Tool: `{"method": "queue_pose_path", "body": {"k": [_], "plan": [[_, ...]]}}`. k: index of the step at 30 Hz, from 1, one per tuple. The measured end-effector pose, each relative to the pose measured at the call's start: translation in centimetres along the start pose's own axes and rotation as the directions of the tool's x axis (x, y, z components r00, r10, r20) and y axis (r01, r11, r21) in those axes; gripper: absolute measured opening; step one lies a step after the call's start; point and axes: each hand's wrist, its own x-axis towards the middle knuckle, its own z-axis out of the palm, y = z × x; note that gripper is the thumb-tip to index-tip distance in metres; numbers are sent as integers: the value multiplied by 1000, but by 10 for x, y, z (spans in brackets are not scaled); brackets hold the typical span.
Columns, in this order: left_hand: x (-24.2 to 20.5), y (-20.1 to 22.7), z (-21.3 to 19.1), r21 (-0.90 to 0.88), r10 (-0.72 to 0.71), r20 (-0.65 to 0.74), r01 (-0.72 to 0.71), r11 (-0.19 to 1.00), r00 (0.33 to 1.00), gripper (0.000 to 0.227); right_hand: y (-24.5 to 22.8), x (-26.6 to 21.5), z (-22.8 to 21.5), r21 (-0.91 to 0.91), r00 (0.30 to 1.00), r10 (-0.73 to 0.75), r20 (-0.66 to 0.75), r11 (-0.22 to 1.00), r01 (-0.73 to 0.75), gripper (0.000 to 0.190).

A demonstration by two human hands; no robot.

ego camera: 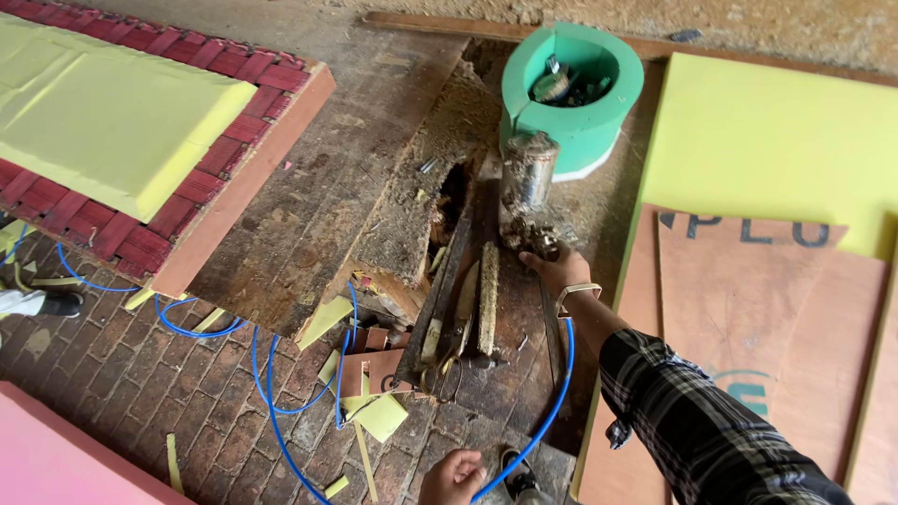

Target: The person uses a spray gun to apply adhesive to brown plywood pieces, then places them onto yellow foam sheets. They also handle pink foam sheets, aligning and pressing them onto a wooden frame. The person uses a metal ruler to mark and cut the plywood pieces.

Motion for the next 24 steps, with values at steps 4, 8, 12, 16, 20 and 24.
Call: {"method": "queue_pose_path", "body": {"k": [4,8,12,16,20,24], "plan": [[-17,32,-4,54,-44,-138,52,997,989,35,35,-63,-15,244,945,-191,-266,935,258,46],[-20,106,12,137,118,-260,-84,987,958,28,143,-148,-47,182,883,-149,-445,950,252,35],[-9,198,68,116,456,-164,-442,890,875,21,284,-219,-106,392,815,126,-565,910,132,28],[-17,271,163,65,495,215,-518,853,842,23,420,-294,-183,520,627,354,-694,848,98,30],[-36,299,269,119,533,434,-632,765,726,37,524,-373,-233,654,404,646,-648,744,-140,38],[-46,293,372,268,613,446,-751,604,652,68,625,-399,-290,769,307,758,-576,629,-110,39]]}}
